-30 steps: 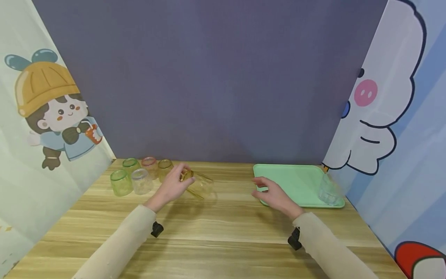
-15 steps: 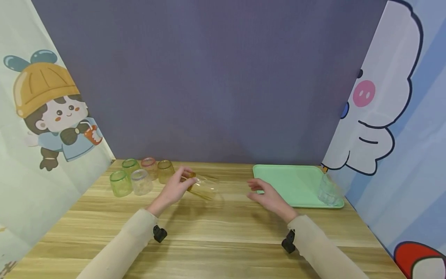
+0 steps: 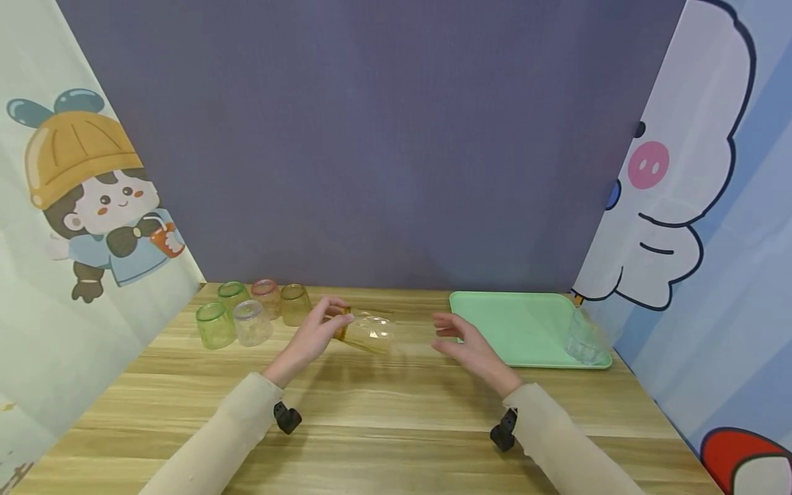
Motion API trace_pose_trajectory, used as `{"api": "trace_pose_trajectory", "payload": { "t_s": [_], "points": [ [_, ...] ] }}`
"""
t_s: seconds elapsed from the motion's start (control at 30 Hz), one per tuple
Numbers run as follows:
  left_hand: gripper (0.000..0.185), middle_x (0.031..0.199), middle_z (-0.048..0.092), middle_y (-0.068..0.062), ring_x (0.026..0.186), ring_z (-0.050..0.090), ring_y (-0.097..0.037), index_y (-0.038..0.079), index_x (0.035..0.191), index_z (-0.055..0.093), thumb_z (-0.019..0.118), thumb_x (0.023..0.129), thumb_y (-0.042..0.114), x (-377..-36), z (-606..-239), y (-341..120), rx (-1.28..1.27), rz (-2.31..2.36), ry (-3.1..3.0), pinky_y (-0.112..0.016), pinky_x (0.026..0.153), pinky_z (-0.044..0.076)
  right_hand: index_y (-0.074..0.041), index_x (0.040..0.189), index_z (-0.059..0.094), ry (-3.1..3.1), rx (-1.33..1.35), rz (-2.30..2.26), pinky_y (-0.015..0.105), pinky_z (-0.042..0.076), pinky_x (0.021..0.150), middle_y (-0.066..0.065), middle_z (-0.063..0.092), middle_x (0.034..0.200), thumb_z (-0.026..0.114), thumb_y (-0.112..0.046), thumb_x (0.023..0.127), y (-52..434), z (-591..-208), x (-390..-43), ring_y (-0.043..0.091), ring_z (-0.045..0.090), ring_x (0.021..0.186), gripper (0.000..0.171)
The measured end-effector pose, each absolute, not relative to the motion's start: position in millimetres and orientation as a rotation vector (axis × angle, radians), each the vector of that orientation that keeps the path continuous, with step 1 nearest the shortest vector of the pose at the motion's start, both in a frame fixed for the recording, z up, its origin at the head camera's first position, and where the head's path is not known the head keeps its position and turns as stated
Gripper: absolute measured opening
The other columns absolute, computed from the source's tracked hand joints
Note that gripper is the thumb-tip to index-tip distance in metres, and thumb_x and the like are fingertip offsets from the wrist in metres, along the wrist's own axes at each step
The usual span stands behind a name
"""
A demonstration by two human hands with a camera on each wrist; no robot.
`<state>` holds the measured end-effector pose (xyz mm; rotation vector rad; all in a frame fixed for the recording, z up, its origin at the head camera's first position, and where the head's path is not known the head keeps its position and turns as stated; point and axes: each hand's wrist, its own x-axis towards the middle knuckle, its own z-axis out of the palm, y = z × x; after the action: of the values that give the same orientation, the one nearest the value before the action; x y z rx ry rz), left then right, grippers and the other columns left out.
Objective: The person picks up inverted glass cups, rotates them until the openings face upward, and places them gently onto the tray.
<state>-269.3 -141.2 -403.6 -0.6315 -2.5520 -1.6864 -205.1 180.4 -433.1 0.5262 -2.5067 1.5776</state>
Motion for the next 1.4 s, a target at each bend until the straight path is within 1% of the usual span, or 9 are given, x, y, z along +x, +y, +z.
{"api": "trace_pose_trajectory", "payload": {
  "t_s": [0.1, 0.27, 0.33, 0.5, 0.77, 1.0, 1.1, 1.23, 1.4],
  "points": [
    [0.042, 0.121, 0.057, -0.015, 0.106, 0.059, -0.029, 0.010, 0.130, 0.055, 0.063, 0.099, 0.036, -267, -402, -139, -0.622, -1.743, -2.541, -0.049, 0.087, 0.052, -0.001, 0.149, 0.044, -2.485, 0.533, 1.600, 0.040, 0.051, 0.098, 0.023, 0.053, 0.141, 0.063, -0.014, 0.101, 177, -432, -205, 0.045, 0.051, 0.129, 0.053],
    [0.036, 0.118, 0.057, -0.015, 0.100, 0.060, -0.027, 0.011, 0.128, 0.056, 0.063, 0.099, 0.032, -264, -401, -135, -0.603, -1.850, -2.506, -0.046, 0.086, 0.053, -0.001, 0.149, 0.044, -2.438, 0.558, 1.657, 0.038, 0.050, 0.100, 0.023, 0.052, 0.143, 0.064, -0.016, 0.101, 171, -429, -205, 0.044, 0.051, 0.130, 0.055],
    [0.035, 0.118, 0.057, -0.014, 0.100, 0.060, -0.026, 0.011, 0.127, 0.056, 0.062, 0.100, 0.031, -264, -402, -134, -0.599, -1.884, -2.495, -0.043, 0.086, 0.054, -0.003, 0.149, 0.044, -2.424, 0.556, 1.676, 0.037, 0.049, 0.100, 0.021, 0.052, 0.143, 0.064, -0.017, 0.101, 169, -429, -204, 0.043, 0.050, 0.131, 0.055],
    [0.036, 0.120, 0.057, -0.014, 0.103, 0.060, -0.027, 0.010, 0.129, 0.055, 0.062, 0.100, 0.031, -261, -400, -132, -0.577, -1.966, -2.477, -0.044, 0.092, 0.054, -0.007, 0.151, 0.044, -2.388, 0.539, 1.733, 0.035, 0.049, 0.100, 0.018, 0.051, 0.145, 0.065, -0.018, 0.100, 164, -426, -202, 0.041, 0.048, 0.133, 0.055],
    [0.035, 0.117, 0.057, -0.014, 0.101, 0.059, -0.025, 0.006, 0.129, 0.054, 0.059, 0.102, 0.028, -255, -397, -127, -0.574, -2.043, -2.435, -0.042, 0.089, 0.054, 0.001, 0.151, 0.041, -2.297, 0.550, 1.836, 0.031, 0.051, 0.099, 0.020, 0.050, 0.147, 0.065, -0.015, 0.099, 154, -420, -201, 0.043, 0.047, 0.134, 0.059],
    [0.040, 0.116, 0.058, -0.013, 0.097, 0.056, -0.023, 0.004, 0.131, 0.052, 0.060, 0.101, 0.029, -251, -397, -125, -0.568, -2.108, -2.424, -0.044, 0.090, 0.053, -0.001, 0.150, 0.042, -2.247, 0.580, 1.897, 0.033, 0.052, 0.098, 0.022, 0.046, 0.149, 0.066, -0.013, 0.098, 147, -419, -201, 0.050, 0.042, 0.135, 0.058],
    [0.040, 0.116, 0.058, -0.013, 0.097, 0.055, -0.023, 0.003, 0.130, 0.052, 0.060, 0.101, 0.029, -251, -399, -124, -0.572, -2.151, -2.406, -0.046, 0.092, 0.053, 0.002, 0.151, 0.040, -2.226, 0.601, 1.935, 0.035, 0.053, 0.097, 0.024, 0.046, 0.149, 0.065, -0.012, 0.098, 144, -419, -201, 0.052, 0.041, 0.135, 0.060],
    [0.039, 0.118, 0.058, -0.014, 0.100, 0.056, -0.022, 0.004, 0.129, 0.052, 0.061, 0.101, 0.029, -251, -400, -122, -0.582, -2.191, -2.392, -0.046, 0.093, 0.052, 0.003, 0.152, 0.037, -2.211, 0.638, 1.976, 0.038, 0.054, 0.096, 0.026, 0.044, 0.149, 0.063, -0.012, 0.099, 142, -419, -201, 0.052, 0.040, 0.135, 0.061],
    [0.039, 0.118, 0.057, -0.013, 0.099, 0.055, -0.022, 0.005, 0.129, 0.052, 0.062, 0.100, 0.029, -249, -399, -120, -0.595, -2.211, -2.398, -0.042, 0.091, 0.053, 0.000, 0.153, 0.037, -2.232, 0.639, 1.971, 0.040, 0.055, 0.094, 0.026, 0.043, 0.149, 0.062, -0.015, 0.100, 139, -418, -200, 0.049, 0.042, 0.134, 0.060]
  ]
}}
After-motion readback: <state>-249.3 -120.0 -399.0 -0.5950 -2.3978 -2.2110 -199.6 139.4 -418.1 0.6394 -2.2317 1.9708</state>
